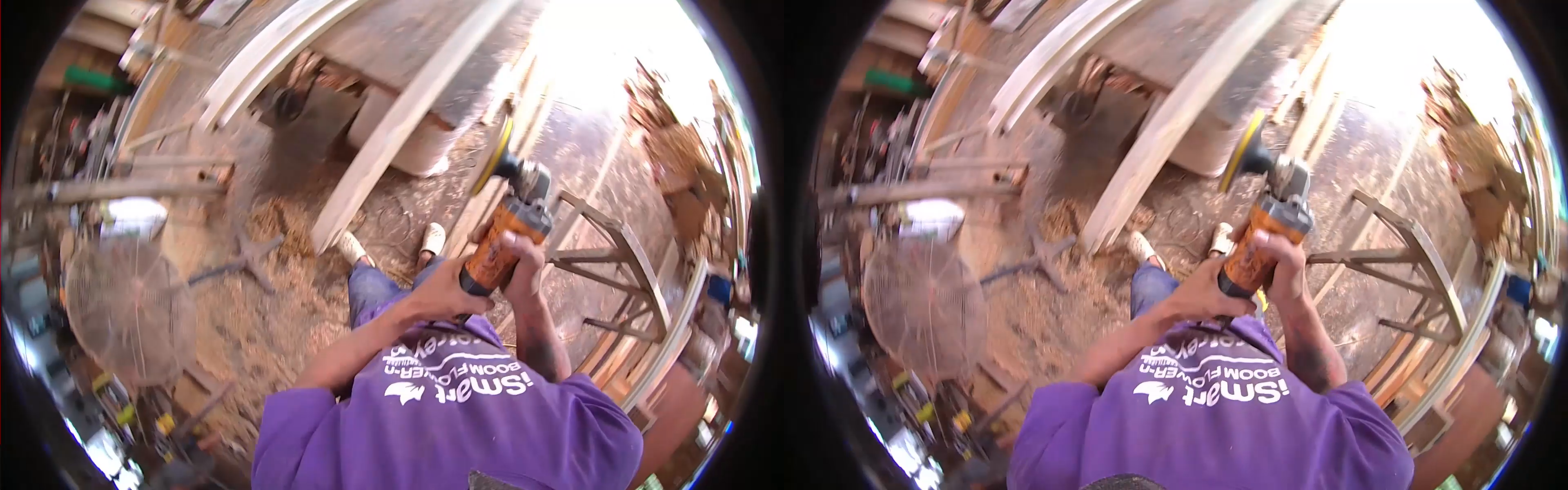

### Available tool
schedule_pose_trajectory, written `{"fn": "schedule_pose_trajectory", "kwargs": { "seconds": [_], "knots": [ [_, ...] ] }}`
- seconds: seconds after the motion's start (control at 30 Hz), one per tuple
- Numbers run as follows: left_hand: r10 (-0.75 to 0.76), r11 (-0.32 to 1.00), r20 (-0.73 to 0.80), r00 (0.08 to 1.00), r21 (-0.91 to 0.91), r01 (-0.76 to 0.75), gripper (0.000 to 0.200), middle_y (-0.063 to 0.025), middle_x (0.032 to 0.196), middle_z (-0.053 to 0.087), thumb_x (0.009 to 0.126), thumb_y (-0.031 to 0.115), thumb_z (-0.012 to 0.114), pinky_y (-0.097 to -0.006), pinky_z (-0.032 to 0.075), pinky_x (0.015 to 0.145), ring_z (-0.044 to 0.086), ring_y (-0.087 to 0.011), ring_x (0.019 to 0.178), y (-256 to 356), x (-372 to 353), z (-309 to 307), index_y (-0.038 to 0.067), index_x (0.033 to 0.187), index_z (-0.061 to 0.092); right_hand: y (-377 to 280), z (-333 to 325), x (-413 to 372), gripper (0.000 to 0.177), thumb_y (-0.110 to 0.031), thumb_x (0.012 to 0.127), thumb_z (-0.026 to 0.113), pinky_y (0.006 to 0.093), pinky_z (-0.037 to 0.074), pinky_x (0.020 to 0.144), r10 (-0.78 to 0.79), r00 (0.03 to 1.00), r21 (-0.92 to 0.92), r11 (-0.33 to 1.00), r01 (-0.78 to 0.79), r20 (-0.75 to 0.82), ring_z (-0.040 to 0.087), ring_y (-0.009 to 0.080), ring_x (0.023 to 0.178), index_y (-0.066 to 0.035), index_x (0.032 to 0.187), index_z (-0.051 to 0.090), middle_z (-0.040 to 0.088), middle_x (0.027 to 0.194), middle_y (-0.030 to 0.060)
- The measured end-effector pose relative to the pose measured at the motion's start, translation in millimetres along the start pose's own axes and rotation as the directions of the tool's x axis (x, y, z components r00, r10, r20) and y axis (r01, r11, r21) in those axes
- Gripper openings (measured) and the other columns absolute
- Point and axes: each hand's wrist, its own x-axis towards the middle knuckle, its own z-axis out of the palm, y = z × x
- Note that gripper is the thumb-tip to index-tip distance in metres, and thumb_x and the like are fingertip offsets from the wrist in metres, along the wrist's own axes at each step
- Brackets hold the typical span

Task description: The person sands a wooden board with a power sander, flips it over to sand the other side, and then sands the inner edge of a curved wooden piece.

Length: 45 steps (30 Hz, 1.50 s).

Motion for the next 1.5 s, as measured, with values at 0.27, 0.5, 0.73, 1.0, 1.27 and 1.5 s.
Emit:
{"fn": "schedule_pose_trajectory", "kwargs": {
  "seconds": [0.27,0.5,0.73,1.0,1.27,1.5],
  "knots": [
    [0.143,0.959,-0.44,0.886,-0.16,-0.235,0.053,-0.0065,0.098,0.068,0.068,0.009,0.082,-0.0291,0.053,0.08,0.065,-0.0132,0.088,25,-153,-64,-0.002,0.115,0.06,-11,157,10,0.06,-0.032,0.081,0.079,0.0358,0.047,0.097,0.174,0.8,-0.286,0.958,-0.003,0.574,0.063,0.0192,0.105,0.001,0.126,0.058,0.068,0.108,0.0109],
    [0.171,0.953,-0.757,0.631,-0.034,-0.3,0.035,-0.0061,0.083,0.069,0.07,0.013,0.08,-0.028,0.053,0.068,0.064,-0.0115,0.073,-55,-250,-187,-0.001,0.098,0.065,54,212,60,0.06,-0.035,0.083,0.08,0.039,0.045,0.102,-0.301,0.867,-0.761,0.42,0.495,0.398,0.063,0.0255,0.113,0.0,0.127,0.059,0.068,0.119,0.0157],
    [-0.082,0.943,-0.762,0.643,0.149,0.297,0.05,-0.0199,0.08,0.07,0.06,0.033,0.077,-0.0394,0.055,0.067,0.071,-0.0321,0.074,-203,-204,-301,-0.002,0.093,0.065,93,194,102,0.042,-0.025,0.084,0.077,0.0428,0.042,0.104,-0.52,0.841,-0.976,0.058,0.212,0.152,0.055,0.033,0.121,-0.001,0.115,0.065,0.067,0.114,0.0183],
    [-0.278,0.737,-0.707,0.65,0.277,0.617,0.052,-0.0239,0.099,0.071,0.063,0.028,0.077,-0.0475,0.055,0.082,0.069,-0.0399,0.095,-273,2,-449,0.0,0.105,0.064,103,217,122,0.028,-0.021,0.075,0.079,0.0525,0.019,0.119,-0.306,0.883,-0.921,-0.274,0.276,0.355,0.056,0.0309,0.121,-0.008,0.098,0.071,0.071,0.105,0.0082],
    [0.055,0.559,-0.786,0.615,0.535,0.633,0.055,-0.025,0.11,0.067,0.073,0.027,0.07,-0.0497,0.053,0.089,0.066,-0.0416,0.103,-331,237,-640,0.0,0.118,0.054,107,226,119,0.042,-0.045,0.058,0.07,0.0615,0.013,0.119,-0.335,0.928,-0.919,-0.393,0.019,0.163,0.063,0.0308,0.098,-0.011,0.083,0.073,0.071,0.078,0.0054],
    [0.156,0.543,-0.779,0.608,0.582,0.606,0.069,-0.0239,0.124,0.06,0.083,0.033,0.075,-0.0509,0.049,0.096,0.06,-0.0394,0.115,-341,307,-725,0.003,0.137,0.044,90,212,112,0.051,-0.051,0.07,0.065,0.0559,0.013,0.119,-0.159,0.965,-0.916,-0.377,0.136,0.209,0.061,0.0346,0.102,-0.005,0.091,0.072,0.07,0.082,0.0109]
  ]
}}
